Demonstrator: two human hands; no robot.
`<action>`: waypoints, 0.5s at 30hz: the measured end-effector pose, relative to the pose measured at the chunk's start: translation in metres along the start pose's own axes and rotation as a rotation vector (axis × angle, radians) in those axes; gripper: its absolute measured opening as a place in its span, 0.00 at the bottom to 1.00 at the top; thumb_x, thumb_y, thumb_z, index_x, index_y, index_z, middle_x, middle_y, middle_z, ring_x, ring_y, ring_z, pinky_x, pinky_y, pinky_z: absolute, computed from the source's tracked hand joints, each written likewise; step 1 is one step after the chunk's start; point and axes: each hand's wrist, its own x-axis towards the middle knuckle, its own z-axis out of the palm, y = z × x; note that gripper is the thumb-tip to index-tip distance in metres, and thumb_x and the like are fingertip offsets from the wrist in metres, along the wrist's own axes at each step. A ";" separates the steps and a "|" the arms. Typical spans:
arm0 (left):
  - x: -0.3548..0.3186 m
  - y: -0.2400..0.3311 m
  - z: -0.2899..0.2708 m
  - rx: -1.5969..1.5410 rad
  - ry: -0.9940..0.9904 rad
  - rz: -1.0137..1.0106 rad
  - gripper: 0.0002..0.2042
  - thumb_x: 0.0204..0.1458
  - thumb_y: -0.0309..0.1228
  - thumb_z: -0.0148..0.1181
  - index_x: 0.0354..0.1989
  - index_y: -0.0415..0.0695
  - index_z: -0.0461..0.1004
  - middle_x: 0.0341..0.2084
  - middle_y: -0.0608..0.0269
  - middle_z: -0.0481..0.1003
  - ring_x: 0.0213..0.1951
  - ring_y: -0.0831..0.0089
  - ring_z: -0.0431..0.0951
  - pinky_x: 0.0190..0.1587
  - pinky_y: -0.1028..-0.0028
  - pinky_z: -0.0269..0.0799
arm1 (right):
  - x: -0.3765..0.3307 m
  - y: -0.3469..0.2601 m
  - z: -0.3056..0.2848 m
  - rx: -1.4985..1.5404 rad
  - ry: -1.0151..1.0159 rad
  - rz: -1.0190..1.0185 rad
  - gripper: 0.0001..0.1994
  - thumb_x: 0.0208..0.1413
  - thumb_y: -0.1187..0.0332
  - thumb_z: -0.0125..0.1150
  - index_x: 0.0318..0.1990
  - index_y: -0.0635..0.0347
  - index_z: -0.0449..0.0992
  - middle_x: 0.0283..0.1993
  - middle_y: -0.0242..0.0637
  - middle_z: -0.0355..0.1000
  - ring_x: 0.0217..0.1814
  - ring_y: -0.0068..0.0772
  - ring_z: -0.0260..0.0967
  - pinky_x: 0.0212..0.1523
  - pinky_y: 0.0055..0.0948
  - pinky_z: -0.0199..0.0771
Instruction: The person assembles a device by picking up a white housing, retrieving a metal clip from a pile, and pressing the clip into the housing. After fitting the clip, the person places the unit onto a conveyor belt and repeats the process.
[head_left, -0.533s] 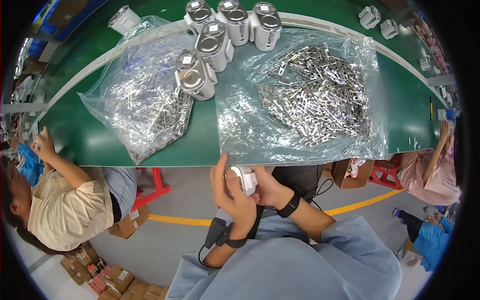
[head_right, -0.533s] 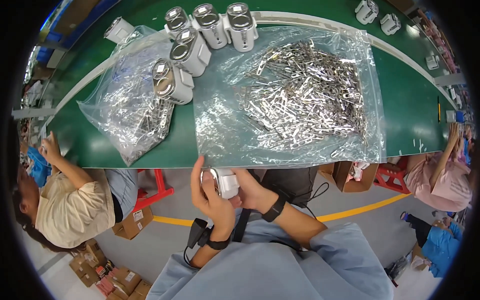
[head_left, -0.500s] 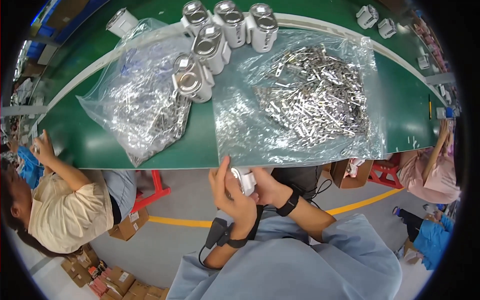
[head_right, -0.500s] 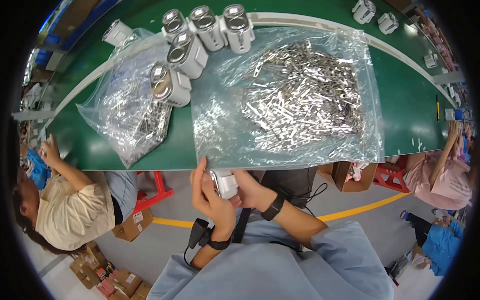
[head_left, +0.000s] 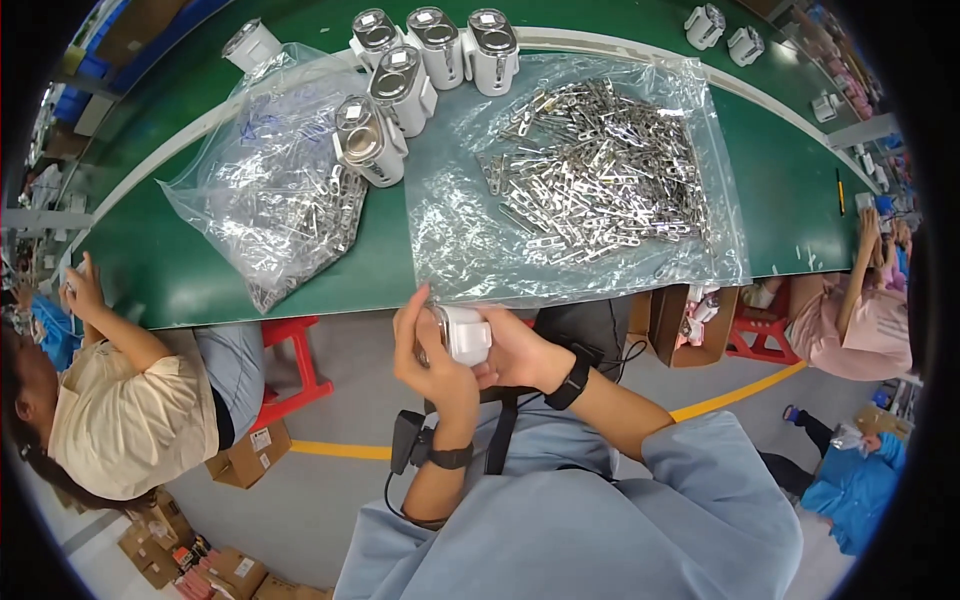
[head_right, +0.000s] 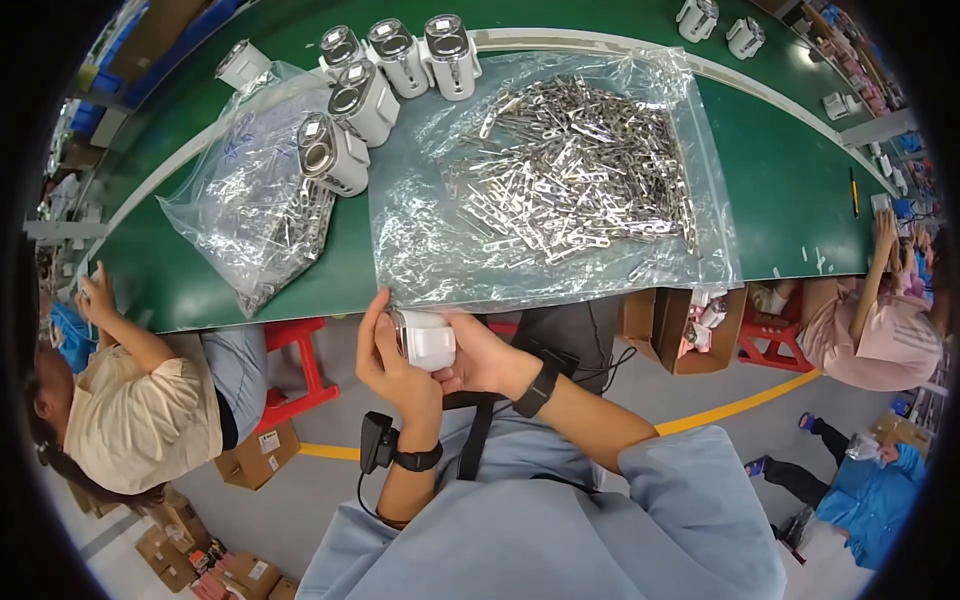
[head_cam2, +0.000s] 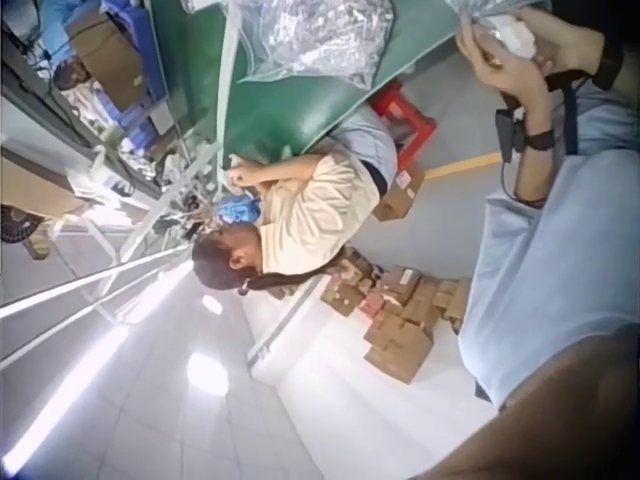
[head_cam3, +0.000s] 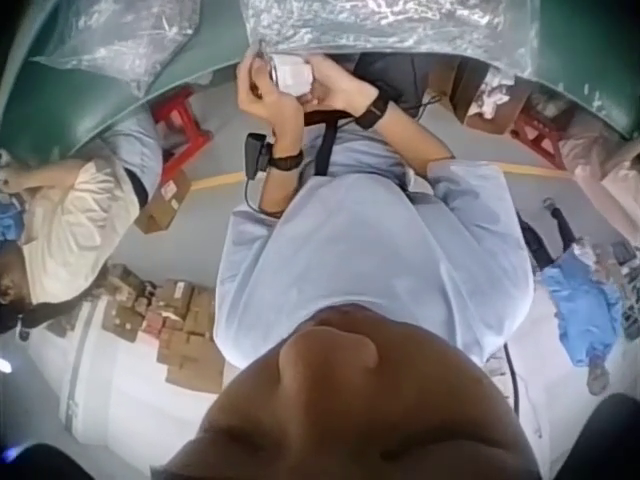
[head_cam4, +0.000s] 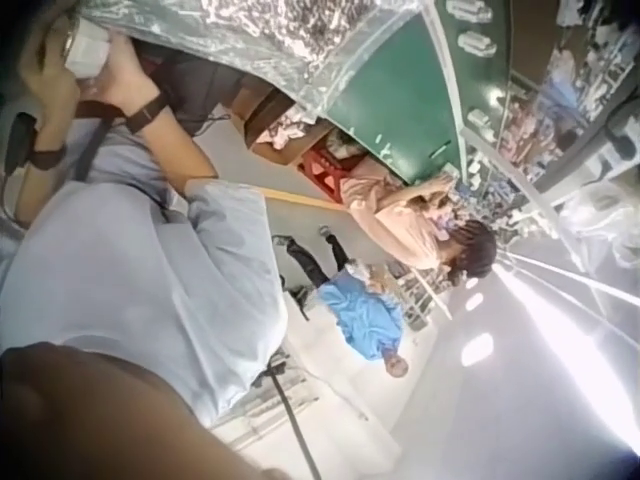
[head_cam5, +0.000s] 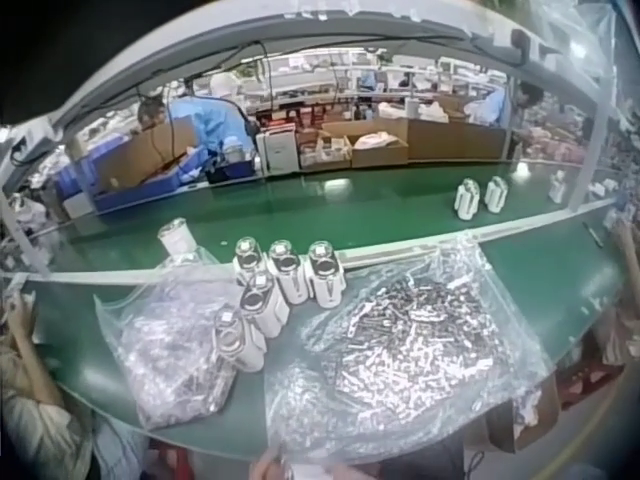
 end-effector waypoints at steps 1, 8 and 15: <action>0.005 -0.001 -0.003 -0.022 -0.038 0.014 0.14 0.63 0.28 0.47 0.49 0.34 0.76 0.40 0.62 0.77 0.33 0.80 0.72 0.36 0.79 0.68 | -0.002 -0.001 0.012 -0.017 0.108 -0.048 0.24 0.66 0.44 0.34 0.46 0.46 0.75 0.36 0.27 0.74 0.21 0.24 0.60 0.15 0.20 0.51; 0.011 -0.008 -0.005 0.028 -0.051 0.057 0.14 0.64 0.30 0.48 0.47 0.35 0.77 0.37 0.64 0.76 0.34 0.81 0.71 0.37 0.79 0.67 | 0.008 0.003 0.009 -0.076 0.159 -0.221 0.26 0.66 0.42 0.33 0.46 0.48 0.75 0.36 0.27 0.74 0.23 0.22 0.63 0.15 0.20 0.55; -0.002 0.014 0.011 0.145 0.052 0.014 0.14 0.64 0.31 0.47 0.47 0.35 0.77 0.38 0.63 0.76 0.35 0.79 0.72 0.38 0.79 0.68 | 0.007 -0.006 0.002 -0.102 0.161 -0.036 0.25 0.67 0.42 0.36 0.47 0.50 0.74 0.39 0.29 0.76 0.28 0.21 0.71 0.17 0.20 0.62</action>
